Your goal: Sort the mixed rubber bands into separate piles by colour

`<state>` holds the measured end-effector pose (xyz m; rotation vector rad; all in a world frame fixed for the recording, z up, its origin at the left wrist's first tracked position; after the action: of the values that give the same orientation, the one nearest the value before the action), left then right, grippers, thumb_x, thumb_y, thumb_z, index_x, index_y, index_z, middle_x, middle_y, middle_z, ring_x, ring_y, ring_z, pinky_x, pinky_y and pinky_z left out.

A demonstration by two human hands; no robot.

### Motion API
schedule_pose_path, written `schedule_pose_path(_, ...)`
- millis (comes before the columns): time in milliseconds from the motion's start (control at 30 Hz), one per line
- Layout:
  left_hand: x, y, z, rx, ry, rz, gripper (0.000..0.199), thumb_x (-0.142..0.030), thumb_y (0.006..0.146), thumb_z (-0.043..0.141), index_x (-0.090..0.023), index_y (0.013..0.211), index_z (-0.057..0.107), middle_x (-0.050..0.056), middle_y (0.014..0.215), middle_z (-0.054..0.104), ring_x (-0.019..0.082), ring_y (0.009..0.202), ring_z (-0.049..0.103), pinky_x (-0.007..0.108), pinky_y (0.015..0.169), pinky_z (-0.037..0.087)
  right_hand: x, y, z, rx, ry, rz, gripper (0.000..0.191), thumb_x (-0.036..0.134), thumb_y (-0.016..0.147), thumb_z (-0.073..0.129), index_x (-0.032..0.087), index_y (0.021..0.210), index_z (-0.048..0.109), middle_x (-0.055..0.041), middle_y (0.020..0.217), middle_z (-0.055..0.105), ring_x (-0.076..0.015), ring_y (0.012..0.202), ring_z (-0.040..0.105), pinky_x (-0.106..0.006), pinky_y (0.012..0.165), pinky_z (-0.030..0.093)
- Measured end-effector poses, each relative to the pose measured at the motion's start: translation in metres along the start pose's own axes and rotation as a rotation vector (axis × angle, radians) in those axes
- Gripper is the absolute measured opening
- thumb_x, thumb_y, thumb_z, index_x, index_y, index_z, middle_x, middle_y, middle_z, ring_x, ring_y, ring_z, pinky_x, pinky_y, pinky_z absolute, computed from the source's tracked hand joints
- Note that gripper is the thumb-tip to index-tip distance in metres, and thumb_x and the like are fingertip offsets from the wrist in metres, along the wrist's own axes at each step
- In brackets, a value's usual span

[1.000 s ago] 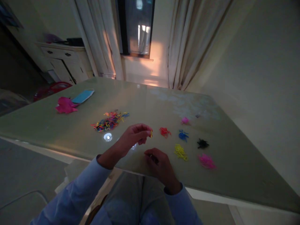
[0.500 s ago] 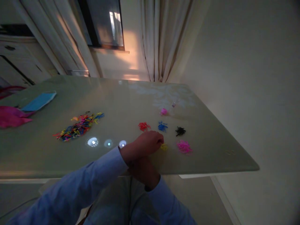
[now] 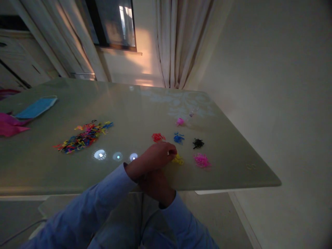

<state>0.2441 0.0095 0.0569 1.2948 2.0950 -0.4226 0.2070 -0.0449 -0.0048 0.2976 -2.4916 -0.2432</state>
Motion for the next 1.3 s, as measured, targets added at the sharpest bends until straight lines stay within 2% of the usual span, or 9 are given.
schedule_pose_path(100,0.012,-0.020,-0.023,-0.200,-0.165,-0.050,0.019,-0.026,0.087,0.057,-0.019,0.089,0.075,0.004,0.088,0.076,0.016,0.076,0.066,0.026,0.073,0.048,-0.001,0.001,-0.008,-0.035,0.176,0.061,0.028,0.018,0.089,0.054,0.017,0.114,0.068,-0.0105,0.109,0.075,-0.0256,0.100,0.069,-0.034,0.087,0.053)
schedule_pose_path(200,0.040,-0.050,-0.042,-0.406,-0.271,-0.172,0.022,-0.033,0.086,0.058,-0.019,0.089,0.075,0.004,0.088,0.076,0.017,0.077,0.067,0.025,0.071,0.048,0.000,0.001,-0.015,-0.057,0.294,0.069,0.019,0.017,0.089,0.055,0.019,0.098,0.071,-0.0072,0.095,0.075,-0.0205,0.085,0.069,-0.029,0.077,0.051)
schedule_pose_path(367,0.094,-0.109,-0.054,-0.636,-0.270,-0.398,0.024,-0.036,0.084,0.059,-0.017,0.086,0.074,0.005,0.084,0.075,0.017,0.073,0.066,0.027,0.069,0.049,0.003,0.000,-0.024,-0.080,0.353,0.048,0.013,0.017,0.089,0.059,0.019,0.093,0.071,-0.0039,0.086,0.071,-0.0158,0.078,0.064,-0.025,0.073,0.047)
schedule_pose_path(500,0.114,-0.146,-0.062,-0.757,-0.206,-0.426,0.022,-0.032,0.083,0.059,-0.017,0.085,0.074,0.006,0.087,0.075,0.018,0.080,0.067,0.028,0.074,0.049,0.001,0.003,-0.026,-0.062,0.378,0.095,0.012,0.021,0.089,0.060,0.019,0.092,0.072,-0.0023,0.081,0.070,-0.0133,0.070,0.060,-0.024,0.068,0.046)
schedule_pose_path(700,0.122,-0.155,-0.063,-0.687,-0.224,-0.403,0.017,-0.024,0.079,0.059,-0.019,0.081,0.075,0.003,0.079,0.074,0.015,0.070,0.064,0.025,0.068,0.046,-0.008,0.024,-0.025,-0.013,0.566,0.276,0.025,0.030,0.086,0.061,0.019,0.108,0.066,-0.0019,0.083,0.068,-0.0122,0.061,0.061,-0.024,0.058,0.048)
schedule_pose_path(833,0.122,-0.152,-0.061,-0.632,-0.223,-0.409,0.019,-0.018,0.077,0.058,-0.018,0.082,0.076,0.003,0.076,0.072,0.014,0.067,0.061,0.025,0.066,0.044,0.001,0.070,-0.025,-0.025,0.605,0.236,0.030,0.032,0.084,0.061,0.017,0.110,0.062,-0.0028,0.088,0.066,-0.0120,0.060,0.063,-0.024,0.057,0.050)
schedule_pose_path(1000,0.115,-0.149,-0.059,-0.556,-0.097,-0.392,0.016,-0.018,0.075,0.062,-0.018,0.079,0.077,0.005,0.076,0.072,0.018,0.075,0.062,0.028,0.072,0.044,0.027,0.154,-0.002,0.073,0.304,0.074,0.024,0.020,0.084,0.057,0.016,0.104,0.068,-0.0025,0.086,0.070,-0.0113,0.061,0.063,-0.024,0.063,0.050)
schedule_pose_path(1100,0.114,-0.148,-0.057,-0.533,-0.067,-0.392,0.016,-0.021,0.076,0.062,-0.018,0.080,0.078,0.005,0.078,0.073,0.020,0.078,0.062,0.030,0.074,0.043,0.037,0.193,0.021,0.142,0.009,0.003,0.022,0.016,0.085,0.057,0.016,0.102,0.071,-0.0036,0.090,0.073,-0.0139,0.076,0.065,-0.025,0.075,0.049)
schedule_pose_path(1300,0.114,-0.146,-0.055,-0.553,-0.050,-0.359,0.017,-0.019,0.078,0.060,-0.018,0.079,0.076,0.005,0.079,0.073,0.020,0.078,0.061,0.031,0.076,0.043,0.028,0.224,0.046,0.187,-0.157,0.006,0.020,0.011,0.086,0.057,0.014,0.095,0.074,-0.0095,0.099,0.075,-0.0186,0.090,0.064,-0.027,0.084,0.044)
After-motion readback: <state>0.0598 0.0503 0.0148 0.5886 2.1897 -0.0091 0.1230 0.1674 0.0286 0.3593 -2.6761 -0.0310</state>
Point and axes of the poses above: each hand's wrist, its own y-axis towards the middle knuckle, its own z-axis out of the palm, x = y × z, the point moved 6 cm from there along y, towards the middle knuckle
